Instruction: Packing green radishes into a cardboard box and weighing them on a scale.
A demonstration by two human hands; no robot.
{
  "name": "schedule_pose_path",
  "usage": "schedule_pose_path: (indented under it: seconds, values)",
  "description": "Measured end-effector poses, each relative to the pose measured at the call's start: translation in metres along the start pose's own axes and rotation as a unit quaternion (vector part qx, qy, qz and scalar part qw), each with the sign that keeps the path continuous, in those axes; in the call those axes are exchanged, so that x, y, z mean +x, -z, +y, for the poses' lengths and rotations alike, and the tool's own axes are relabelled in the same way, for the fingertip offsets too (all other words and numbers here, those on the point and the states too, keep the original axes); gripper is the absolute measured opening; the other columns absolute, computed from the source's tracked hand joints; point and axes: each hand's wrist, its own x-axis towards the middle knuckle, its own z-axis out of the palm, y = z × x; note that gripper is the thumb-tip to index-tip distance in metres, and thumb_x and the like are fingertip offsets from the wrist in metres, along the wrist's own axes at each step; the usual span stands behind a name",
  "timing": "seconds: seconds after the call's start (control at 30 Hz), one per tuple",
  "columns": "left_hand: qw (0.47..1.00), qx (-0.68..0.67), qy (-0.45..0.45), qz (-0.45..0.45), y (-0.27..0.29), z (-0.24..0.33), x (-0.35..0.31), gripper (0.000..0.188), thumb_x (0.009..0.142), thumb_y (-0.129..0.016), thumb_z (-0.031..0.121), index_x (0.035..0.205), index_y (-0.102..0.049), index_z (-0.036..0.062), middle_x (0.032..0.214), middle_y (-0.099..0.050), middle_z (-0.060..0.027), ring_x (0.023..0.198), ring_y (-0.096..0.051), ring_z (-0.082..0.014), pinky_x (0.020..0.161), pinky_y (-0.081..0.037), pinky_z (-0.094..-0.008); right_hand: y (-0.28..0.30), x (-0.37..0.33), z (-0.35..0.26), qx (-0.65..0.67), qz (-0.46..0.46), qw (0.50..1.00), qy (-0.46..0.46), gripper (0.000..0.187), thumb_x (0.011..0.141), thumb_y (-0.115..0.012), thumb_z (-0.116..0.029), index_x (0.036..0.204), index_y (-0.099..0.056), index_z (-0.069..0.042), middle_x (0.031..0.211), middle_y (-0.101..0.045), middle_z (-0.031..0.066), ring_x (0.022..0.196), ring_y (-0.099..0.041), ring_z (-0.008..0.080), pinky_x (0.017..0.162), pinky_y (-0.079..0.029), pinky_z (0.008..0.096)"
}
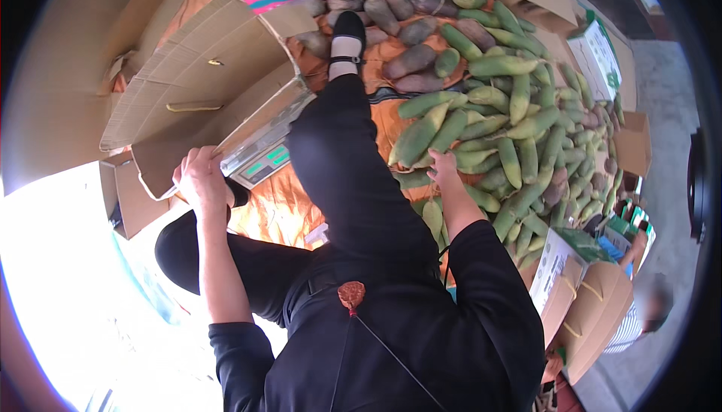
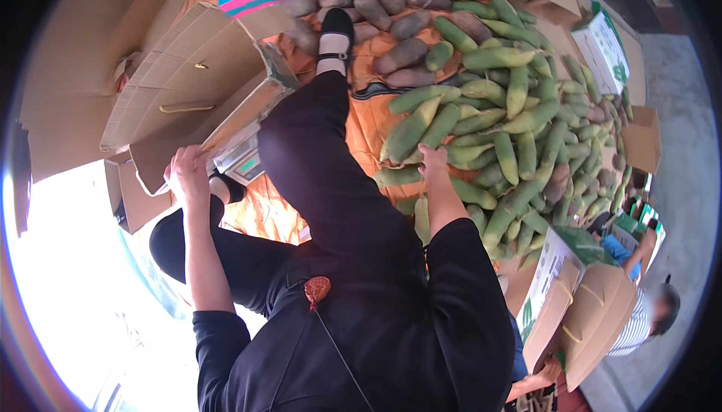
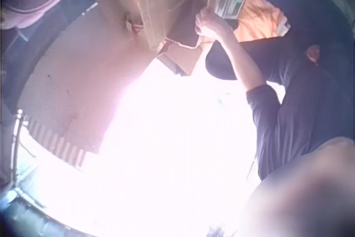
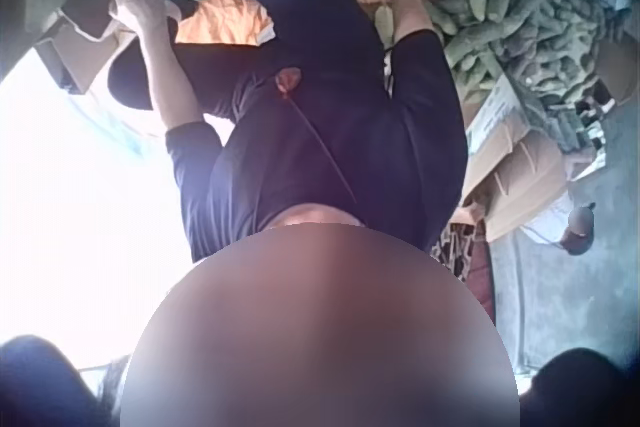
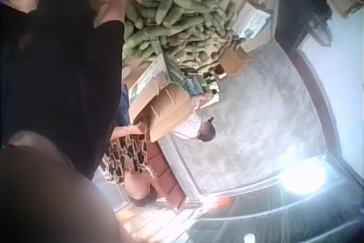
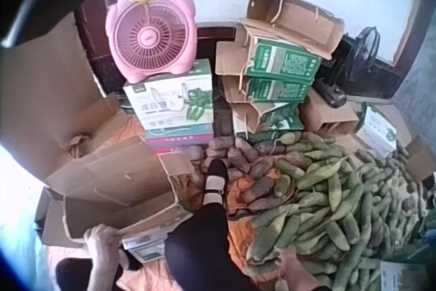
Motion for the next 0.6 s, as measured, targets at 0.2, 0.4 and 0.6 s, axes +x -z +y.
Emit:
schedule_pose_path:
  seconds: [0.2,0.4,0.6]
  values:
    - [0.998,-0.051,-0.020,-0.012,-0.003,0.000,0.004,0.009,0.074,-0.067,0.009,0.083,-0.067,0.0120,0.080,-0.060,-0.0026,0.085,-0.058,-0.0221,0.087,-0.038,-0.0390,0.005,0.025,0.006,0.122,0.048,0.990,-0.054,0.041,0.077,-0.075,-0.022,0.109,-0.050,-0.018,0.089,-0.050,0.0039,0.077,-0.047,0.0184,0.069,-0.041,0.0362]
    - [0.999,-0.031,-0.005,-0.002,0.004,-0.001,-0.002,0.009,0.074,-0.067,0.009,0.083,-0.067,0.0122,0.080,-0.060,-0.0026,0.084,-0.058,-0.0226,0.088,-0.038,-0.0394,0.012,-0.004,-0.010,0.113,-0.039,0.991,-0.062,0.041,0.072,-0.079,-0.030,0.101,-0.054,-0.017,0.089,-0.052,0.0019,0.076,-0.050,0.0178,0.068,-0.041,0.0345]
    - [0.999,-0.033,-0.018,0.004,0.007,-0.004,-0.006,0.009,0.075,-0.066,0.010,0.084,-0.068,0.0123,0.081,-0.060,-0.0031,0.087,-0.058,-0.0227,0.088,-0.037,-0.0392,0.009,-0.072,-0.045,0.078,-0.126,0.988,0.042,0.044,0.075,-0.076,-0.025,0.111,-0.055,-0.012,0.096,-0.057,0.0026,0.083,-0.055,0.0191,0.069,-0.044,0.0354]
